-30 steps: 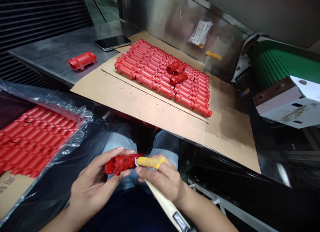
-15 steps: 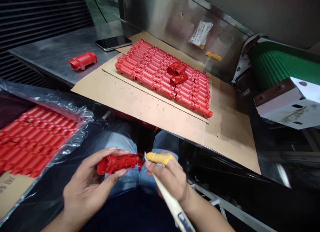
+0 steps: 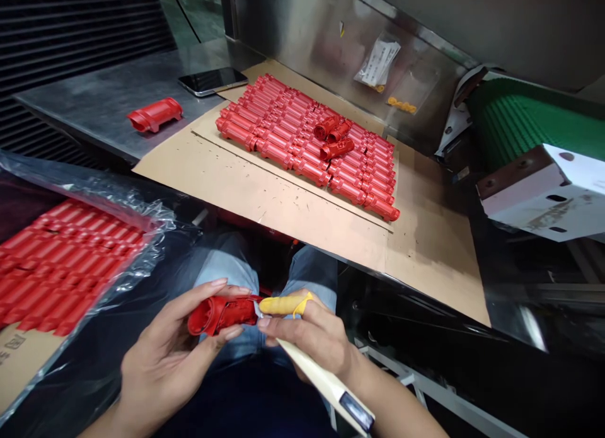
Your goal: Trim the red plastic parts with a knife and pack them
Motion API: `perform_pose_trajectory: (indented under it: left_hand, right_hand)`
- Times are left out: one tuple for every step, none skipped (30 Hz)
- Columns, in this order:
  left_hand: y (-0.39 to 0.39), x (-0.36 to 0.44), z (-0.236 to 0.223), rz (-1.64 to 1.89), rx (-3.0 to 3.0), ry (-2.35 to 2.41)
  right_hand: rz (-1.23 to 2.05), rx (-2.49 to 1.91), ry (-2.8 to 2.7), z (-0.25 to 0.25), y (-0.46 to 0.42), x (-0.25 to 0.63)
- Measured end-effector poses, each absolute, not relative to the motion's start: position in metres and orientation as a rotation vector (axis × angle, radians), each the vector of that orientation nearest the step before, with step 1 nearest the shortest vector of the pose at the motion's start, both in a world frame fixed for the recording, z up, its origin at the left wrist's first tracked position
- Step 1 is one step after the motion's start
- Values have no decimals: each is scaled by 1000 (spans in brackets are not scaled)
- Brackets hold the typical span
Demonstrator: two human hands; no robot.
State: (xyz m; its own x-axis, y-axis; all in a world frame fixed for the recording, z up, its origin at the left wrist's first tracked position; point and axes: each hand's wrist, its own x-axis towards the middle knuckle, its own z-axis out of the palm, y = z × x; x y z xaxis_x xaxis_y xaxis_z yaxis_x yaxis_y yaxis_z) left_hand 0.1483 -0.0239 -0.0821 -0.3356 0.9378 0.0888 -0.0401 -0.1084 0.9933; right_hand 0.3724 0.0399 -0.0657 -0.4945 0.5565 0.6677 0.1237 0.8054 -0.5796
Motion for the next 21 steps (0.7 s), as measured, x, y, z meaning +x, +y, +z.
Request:
perform_pose_trajectory:
  left_hand:
    - [-24,149,-83,1571,1067,1356]
    - [-25,149,-84,1577,1070,1344]
    - [-26,149,-85,1578,1073,1331]
    - [-26,148,-87,1570,1078,1319]
    - [-26,146,-90,1558,1088,1319]
    - [-25,144,-93,1545,1106,1333]
    - [-24,140,-96,1528,1123,1354]
    - [-23,136,-99,1498,1137,1375]
    - [-21,132,-101,1455,1140,1383]
    - [-19,128,-103,1402,1128,1378]
    - [-17,125,-103,1348,1105,1360]
    - [-15,123,-102,1305,1070,1338]
    - [-14,123,-100,1281,1029,1325]
    - [-13,124,-97,1279,986,1322]
    - [-13,127,-93,1291,945,1327]
    - [-13,130,-90,1304,911,1333]
    - [-14,134,-87,1314,885,1337]
    - [-15,137,-85,1320,866,1337]
    - [-16,139,-84,1323,859,1333]
    - [-16,140,-85,1326,858,1329]
    - [-17,141,-86,1329,863,1328]
  right_hand:
    - [584,-507,-2054,-67,40,374]
    - [599,-521,-2060,-68,40,375]
    - [623,-536,-2066,-70,40,377]
    - [658,-548,-2072,-71,40,378]
    - [699,-556,-2083,-71,41,380]
    - [729,-551,-2097,-71,42,382]
    - [733,-537,-2125,-70,44,383]
    - [702,-513,-2174,-67,46,384]
    - [637,-489,-2237,-65,48,385]
    - [554,-472,-2301,-62,49,385]
    - [471,-458,-2349,-59,51,385]
    - [416,-446,-2367,-58,51,384]
    - [408,-433,-2348,-57,52,383]
    - [455,-431,-2291,-58,51,382]
    - [556,-456,-2210,-60,50,381]
    - [707,-511,-2107,-63,49,379]
    - [893,-583,-1978,-67,47,376]
    - [1101,-659,-1828,-71,46,374]
    - [1310,-725,-1666,-76,45,371]
    - [1497,-760,-1497,-80,44,368]
    - [1647,-760,-1336,-84,44,365]
